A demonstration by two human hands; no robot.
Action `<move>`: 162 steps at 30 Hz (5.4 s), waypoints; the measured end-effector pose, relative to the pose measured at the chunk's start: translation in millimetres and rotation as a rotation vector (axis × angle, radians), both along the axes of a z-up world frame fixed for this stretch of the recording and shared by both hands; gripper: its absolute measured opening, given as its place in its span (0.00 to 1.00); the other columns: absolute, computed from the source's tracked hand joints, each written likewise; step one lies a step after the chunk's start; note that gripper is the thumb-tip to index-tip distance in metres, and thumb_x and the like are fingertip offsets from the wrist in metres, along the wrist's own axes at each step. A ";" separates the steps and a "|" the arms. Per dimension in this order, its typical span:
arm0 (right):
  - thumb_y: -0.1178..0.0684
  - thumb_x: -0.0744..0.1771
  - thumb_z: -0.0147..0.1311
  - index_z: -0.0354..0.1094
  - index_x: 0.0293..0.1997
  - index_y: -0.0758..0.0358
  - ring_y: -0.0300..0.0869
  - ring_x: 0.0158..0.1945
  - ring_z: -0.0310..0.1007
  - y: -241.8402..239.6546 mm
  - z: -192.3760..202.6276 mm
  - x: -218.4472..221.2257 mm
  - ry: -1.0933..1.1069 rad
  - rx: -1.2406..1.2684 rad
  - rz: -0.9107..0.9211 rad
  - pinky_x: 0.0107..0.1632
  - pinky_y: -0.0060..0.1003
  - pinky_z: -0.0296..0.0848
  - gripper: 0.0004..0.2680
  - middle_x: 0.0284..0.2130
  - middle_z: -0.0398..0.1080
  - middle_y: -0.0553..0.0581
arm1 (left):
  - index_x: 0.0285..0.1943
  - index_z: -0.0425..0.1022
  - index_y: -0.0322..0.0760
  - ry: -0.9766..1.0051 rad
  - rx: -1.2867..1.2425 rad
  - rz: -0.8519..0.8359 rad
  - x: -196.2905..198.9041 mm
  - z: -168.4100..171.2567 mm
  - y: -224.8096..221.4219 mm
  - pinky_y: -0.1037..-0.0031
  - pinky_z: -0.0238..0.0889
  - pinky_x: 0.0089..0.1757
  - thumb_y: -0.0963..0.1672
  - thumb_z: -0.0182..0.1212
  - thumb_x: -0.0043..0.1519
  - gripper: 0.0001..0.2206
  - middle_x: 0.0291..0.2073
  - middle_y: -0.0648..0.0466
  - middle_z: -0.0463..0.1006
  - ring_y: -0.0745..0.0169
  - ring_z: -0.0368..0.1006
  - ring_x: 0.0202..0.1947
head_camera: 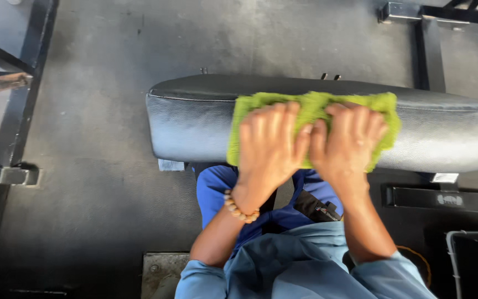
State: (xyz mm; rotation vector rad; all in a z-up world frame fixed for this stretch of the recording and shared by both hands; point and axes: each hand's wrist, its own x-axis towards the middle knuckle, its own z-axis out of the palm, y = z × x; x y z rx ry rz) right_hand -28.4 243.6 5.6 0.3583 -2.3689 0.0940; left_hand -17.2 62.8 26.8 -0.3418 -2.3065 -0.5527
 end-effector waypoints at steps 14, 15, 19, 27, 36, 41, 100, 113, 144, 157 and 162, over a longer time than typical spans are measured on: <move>0.42 0.68 0.61 0.70 0.53 0.56 0.53 0.47 0.68 -103.9 33.7 -8.2 -0.097 -0.118 0.442 0.49 0.49 0.66 0.13 0.42 0.65 0.55 | 0.62 0.66 0.43 -0.120 -0.158 0.464 19.7 -8.7 -84.3 0.58 0.48 0.48 0.54 0.44 0.75 0.18 0.45 0.55 0.59 0.49 0.56 0.46; 0.44 0.68 0.64 0.71 0.54 0.56 0.53 0.48 0.69 -91.3 34.4 -8.0 -0.119 -0.134 0.455 0.50 0.48 0.66 0.13 0.43 0.66 0.54 | 0.60 0.68 0.42 -0.098 -0.163 0.456 15.0 -11.5 -75.2 0.58 0.48 0.45 0.55 0.44 0.74 0.18 0.44 0.53 0.62 0.47 0.58 0.44; 0.44 0.69 0.65 0.72 0.56 0.55 0.56 0.50 0.69 0.9 19.9 3.1 -0.124 -0.175 0.326 0.51 0.51 0.65 0.13 0.45 0.67 0.56 | 0.58 0.74 0.42 -0.078 -0.145 0.285 4.2 -9.8 6.3 0.53 0.53 0.43 0.55 0.47 0.72 0.19 0.42 0.48 0.69 0.39 0.66 0.43; 0.39 0.77 0.51 0.68 0.51 0.63 0.59 0.53 0.65 145.7 -27.2 42.6 0.155 -0.131 -0.156 0.61 0.56 0.58 0.14 0.45 0.63 0.60 | 0.56 0.74 0.44 0.102 -0.058 -0.100 -9.9 -20.9 161.9 0.60 0.66 0.55 0.52 0.43 0.71 0.17 0.45 0.52 0.71 0.52 0.71 0.53; 0.60 0.69 0.52 0.67 0.47 0.72 0.62 0.43 0.59 45.1 31.3 27.2 0.055 -0.127 -0.089 0.48 0.57 0.56 0.05 0.41 0.63 0.70 | 0.53 0.74 0.48 -0.015 -0.170 -0.026 1.6 31.3 69.2 0.66 0.58 0.47 0.53 0.46 0.73 0.14 0.43 0.59 0.74 0.60 0.68 0.46; 0.47 0.72 0.52 0.69 0.50 0.61 0.56 0.42 0.67 -37.6 37.2 -6.9 0.062 -0.043 0.148 0.46 0.50 0.62 0.09 0.39 0.63 0.57 | 0.52 0.76 0.43 0.031 -0.038 0.111 -14.4 8.2 -25.6 0.49 0.67 0.37 0.53 0.60 0.63 0.16 0.37 0.51 0.71 0.40 0.74 0.40; 0.60 0.72 0.54 0.70 0.41 0.63 0.60 0.43 0.60 63.7 21.9 15.2 -0.021 -0.167 0.097 0.51 0.56 0.56 0.03 0.37 0.64 0.64 | 0.51 0.73 0.42 -0.056 -0.210 0.155 -3.9 26.2 68.0 0.57 0.56 0.35 0.50 0.52 0.69 0.11 0.37 0.53 0.69 0.50 0.65 0.36; 0.66 0.76 0.53 0.68 0.43 0.75 0.66 0.45 0.62 97.1 26.7 30.1 0.043 -0.099 -0.151 0.50 0.59 0.65 0.06 0.40 0.66 0.72 | 0.51 0.74 0.41 0.041 0.001 -0.219 -5.6 22.3 98.7 0.68 0.59 0.43 0.47 0.55 0.71 0.08 0.43 0.57 0.74 0.61 0.68 0.42; 0.66 0.76 0.53 0.76 0.45 0.68 0.54 0.46 0.70 104.2 60.5 37.6 -0.167 -0.430 -0.003 0.53 0.48 0.69 0.06 0.41 0.74 0.61 | 0.58 0.77 0.44 0.193 -0.232 -0.124 -9.3 24.7 99.3 0.69 0.62 0.34 0.41 0.58 0.72 0.08 0.48 0.56 0.77 0.61 0.68 0.36; 0.55 0.75 0.47 0.63 0.39 0.65 0.61 0.38 0.61 -26.8 54.0 -3.8 -0.079 0.037 0.094 0.44 0.55 0.59 0.08 0.35 0.63 0.66 | 0.41 0.74 0.45 -0.068 -0.008 0.043 -6.3 36.0 -25.5 0.56 0.54 0.36 0.44 0.59 0.63 0.02 0.37 0.56 0.70 0.49 0.65 0.37; 0.59 0.69 0.50 0.58 0.37 0.62 0.57 0.38 0.58 -113.8 65.0 -17.9 -0.099 0.033 0.316 0.41 0.52 0.57 0.04 0.34 0.59 0.61 | 0.44 0.74 0.39 -0.024 -0.131 0.265 9.9 25.9 -100.4 0.60 0.55 0.33 0.41 0.57 0.64 0.03 0.39 0.52 0.66 0.50 0.61 0.35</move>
